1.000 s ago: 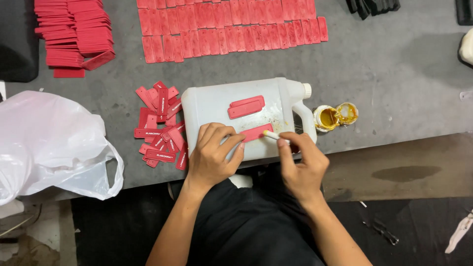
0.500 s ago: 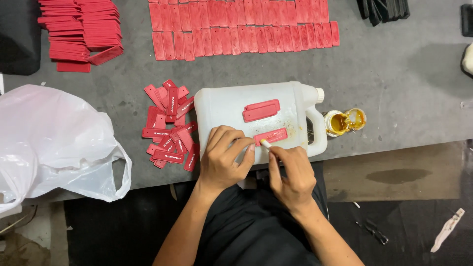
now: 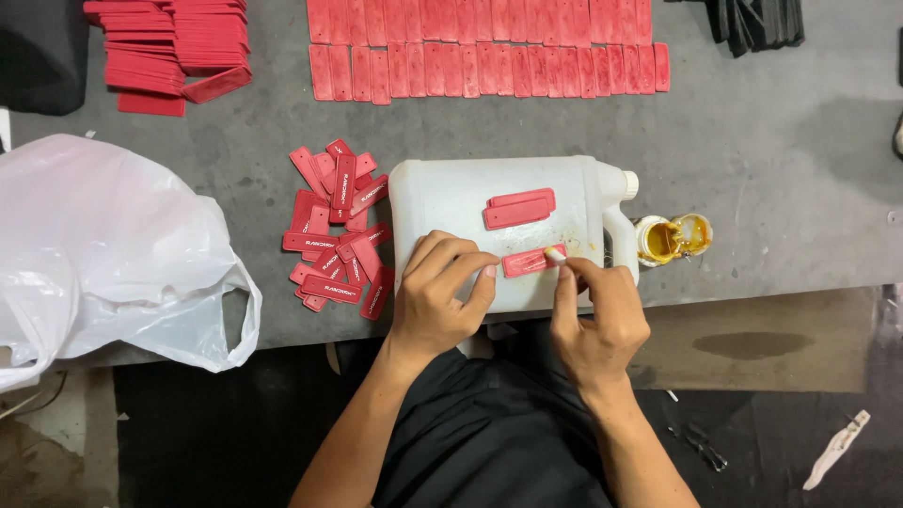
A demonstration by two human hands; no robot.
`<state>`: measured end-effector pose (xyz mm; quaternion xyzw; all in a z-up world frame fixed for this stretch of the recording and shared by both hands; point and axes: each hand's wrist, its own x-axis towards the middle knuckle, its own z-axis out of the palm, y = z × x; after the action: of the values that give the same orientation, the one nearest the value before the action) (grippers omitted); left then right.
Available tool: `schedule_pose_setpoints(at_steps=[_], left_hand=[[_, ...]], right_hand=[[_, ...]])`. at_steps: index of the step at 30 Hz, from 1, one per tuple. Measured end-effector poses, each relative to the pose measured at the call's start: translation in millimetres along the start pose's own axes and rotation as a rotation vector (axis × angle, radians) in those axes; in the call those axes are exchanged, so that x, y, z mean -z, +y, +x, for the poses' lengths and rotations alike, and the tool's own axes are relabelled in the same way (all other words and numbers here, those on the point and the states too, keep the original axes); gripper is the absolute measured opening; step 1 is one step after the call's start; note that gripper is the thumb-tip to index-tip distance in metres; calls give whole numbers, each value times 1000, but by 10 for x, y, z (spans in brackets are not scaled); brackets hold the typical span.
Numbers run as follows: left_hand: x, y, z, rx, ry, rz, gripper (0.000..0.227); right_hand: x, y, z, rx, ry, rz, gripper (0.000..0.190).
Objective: Applying glue to small red leather strips using a manual applicator on a workshop table
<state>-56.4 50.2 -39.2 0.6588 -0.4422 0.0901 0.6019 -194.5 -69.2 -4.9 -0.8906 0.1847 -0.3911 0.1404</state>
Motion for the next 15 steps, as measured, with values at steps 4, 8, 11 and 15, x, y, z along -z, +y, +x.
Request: schedule_pose_setpoints(at_steps=[4, 8, 11, 15], left_hand=[[-3, 6, 13, 7, 0, 4, 10], [1, 6, -1, 21, 5, 0, 10], [19, 12, 7, 28, 3, -5, 10], [3, -2, -1, 27, 5, -11, 10]], right_hand=[[-46, -164, 54, -14, -80, 131, 5], [-12, -78, 27, -12, -62, 66, 4], [-51, -142, 59, -31, -85, 93, 6], [-27, -203, 104, -25, -131, 127, 6]])
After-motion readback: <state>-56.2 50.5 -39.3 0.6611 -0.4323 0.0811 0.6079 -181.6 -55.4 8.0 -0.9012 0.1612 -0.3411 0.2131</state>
